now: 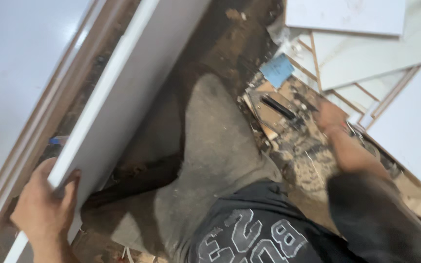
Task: The person sits on the workshop floor and applies white edge banding tape to the raw edge of a long board, pressing it with a heated hand iron. They then run a sanding block along the banded edge to smooth it, reposition the board, and handle additional boards and tape pieces.
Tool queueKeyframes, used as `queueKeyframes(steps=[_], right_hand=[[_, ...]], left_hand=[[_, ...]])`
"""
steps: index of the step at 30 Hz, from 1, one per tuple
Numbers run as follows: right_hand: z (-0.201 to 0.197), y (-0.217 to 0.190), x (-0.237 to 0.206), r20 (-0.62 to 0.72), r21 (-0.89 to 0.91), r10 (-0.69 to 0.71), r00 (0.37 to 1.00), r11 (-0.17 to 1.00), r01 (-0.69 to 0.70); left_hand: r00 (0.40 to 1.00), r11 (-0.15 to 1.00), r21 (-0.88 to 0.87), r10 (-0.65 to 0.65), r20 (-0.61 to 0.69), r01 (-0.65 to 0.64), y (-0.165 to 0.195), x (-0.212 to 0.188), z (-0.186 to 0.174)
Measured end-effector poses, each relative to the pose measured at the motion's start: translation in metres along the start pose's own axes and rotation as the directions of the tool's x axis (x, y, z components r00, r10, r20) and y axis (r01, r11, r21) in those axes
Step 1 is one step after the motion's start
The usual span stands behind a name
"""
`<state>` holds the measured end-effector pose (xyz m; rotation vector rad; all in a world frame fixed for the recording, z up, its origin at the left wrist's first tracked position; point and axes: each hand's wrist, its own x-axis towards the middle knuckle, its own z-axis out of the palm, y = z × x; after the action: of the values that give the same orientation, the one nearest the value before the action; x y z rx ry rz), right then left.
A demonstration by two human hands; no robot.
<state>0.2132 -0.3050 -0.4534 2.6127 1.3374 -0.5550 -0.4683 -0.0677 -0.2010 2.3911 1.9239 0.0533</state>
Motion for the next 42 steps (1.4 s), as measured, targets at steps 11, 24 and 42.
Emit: queueKeyframes(steps=[11, 24, 42], right_hand=[[-0.167, -0.131, -0.039, -0.169, 0.968, -0.421, 0.891, -0.240, 0.071], [-0.305, -0.395, -0.030, -0.141, 0.866, -0.732, 0.667, 0.236, 0.442], [-0.371, -0.452, 0.056, -0.010, -0.763, -0.990, 0.137, 0.097, 0.640]], left_hand=[[0.985, 0.988, -0.113, 0.090, -0.148, -0.107, 0.017, 0.024, -0.030], [0.971, 0.985, -0.131, 0.080, -0.224, -0.111, 0.013, 0.008, -0.033], [0.978, 0.993, -0.081, 0.064, -0.201, -0.082, 0.002, 0.015, -0.036]])
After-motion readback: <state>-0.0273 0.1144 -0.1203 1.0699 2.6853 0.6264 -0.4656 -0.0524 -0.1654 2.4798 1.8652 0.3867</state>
